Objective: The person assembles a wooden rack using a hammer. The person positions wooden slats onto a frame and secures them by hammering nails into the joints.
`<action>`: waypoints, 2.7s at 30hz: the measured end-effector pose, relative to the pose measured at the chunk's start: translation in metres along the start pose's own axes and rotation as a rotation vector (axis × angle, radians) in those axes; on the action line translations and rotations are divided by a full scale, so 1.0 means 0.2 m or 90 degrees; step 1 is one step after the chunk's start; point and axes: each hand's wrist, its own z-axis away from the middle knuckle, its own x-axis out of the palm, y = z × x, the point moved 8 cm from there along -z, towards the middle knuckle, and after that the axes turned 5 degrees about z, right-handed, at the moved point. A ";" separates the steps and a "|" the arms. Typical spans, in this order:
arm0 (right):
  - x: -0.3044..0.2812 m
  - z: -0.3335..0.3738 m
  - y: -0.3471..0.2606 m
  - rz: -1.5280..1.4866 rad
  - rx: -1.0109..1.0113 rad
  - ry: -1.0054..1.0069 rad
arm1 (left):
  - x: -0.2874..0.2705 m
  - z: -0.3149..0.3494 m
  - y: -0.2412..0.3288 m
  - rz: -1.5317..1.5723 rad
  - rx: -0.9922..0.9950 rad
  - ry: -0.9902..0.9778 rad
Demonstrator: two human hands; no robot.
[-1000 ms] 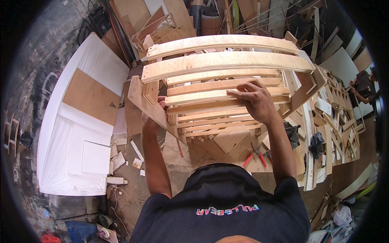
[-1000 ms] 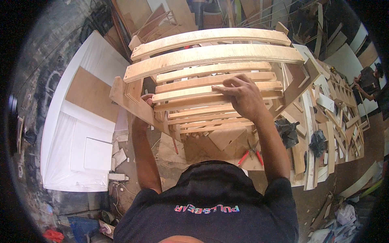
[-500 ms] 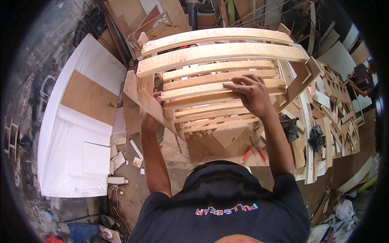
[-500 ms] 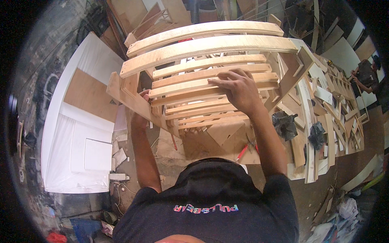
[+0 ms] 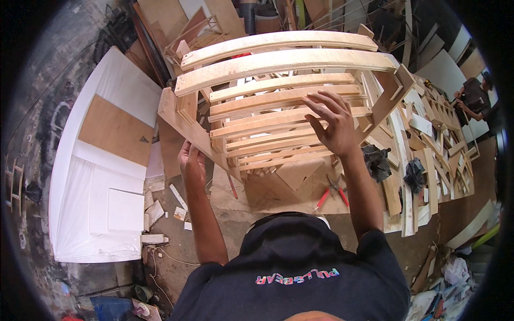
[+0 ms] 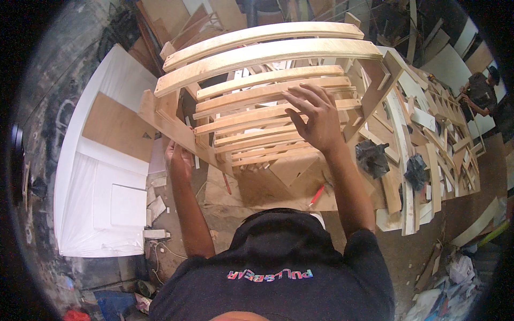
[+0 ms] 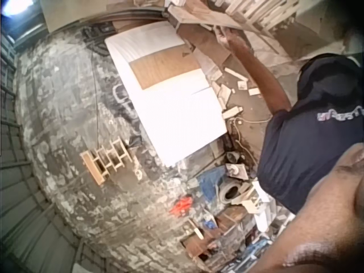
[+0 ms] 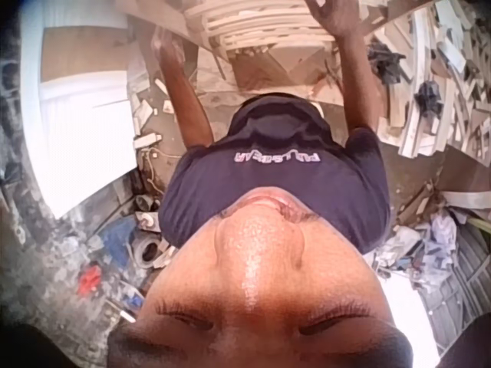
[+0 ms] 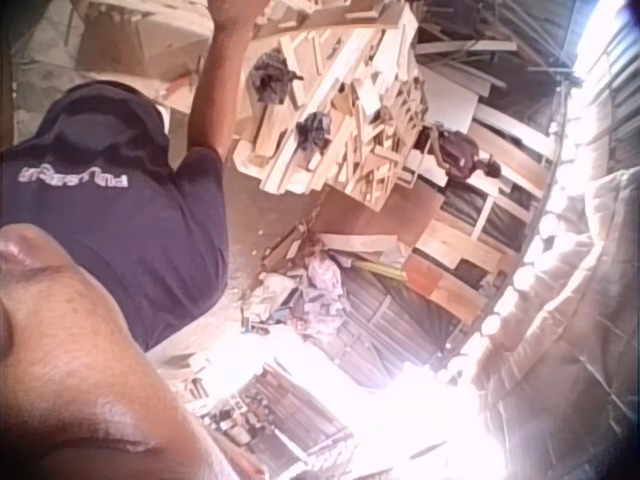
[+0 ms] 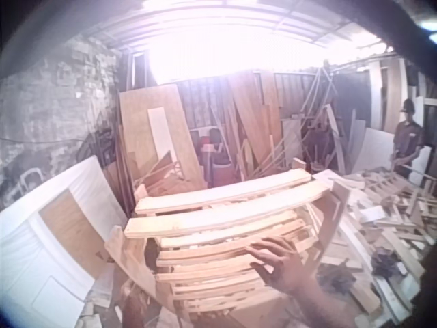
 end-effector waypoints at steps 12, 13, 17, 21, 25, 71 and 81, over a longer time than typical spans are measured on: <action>0.08 1.24 0.23 -0.162 0.414 0.031 | 0.22 0.82 -0.57 -0.279 0.198 0.098; 0.09 1.37 0.28 -0.105 0.456 -0.020 | 0.32 0.88 -0.68 -0.275 0.096 0.027; 0.03 1.93 0.50 0.143 0.572 -0.152 | 0.60 1.07 -0.99 -0.342 -0.101 -0.169; -0.07 2.33 0.69 0.250 0.670 -0.349 | 0.81 1.10 -1.08 -0.376 -0.064 -0.214; -0.05 2.66 0.86 0.227 0.609 -0.455 | 1.09 1.04 -0.90 -0.467 0.138 -0.204; -0.49 1.53 0.21 -0.158 0.706 -0.018 | 1.78 -0.01 -0.42 -0.594 0.321 -0.561; -0.79 0.62 0.06 -0.026 0.451 -0.171 | 1.75 0.00 -0.43 -0.638 0.372 -0.519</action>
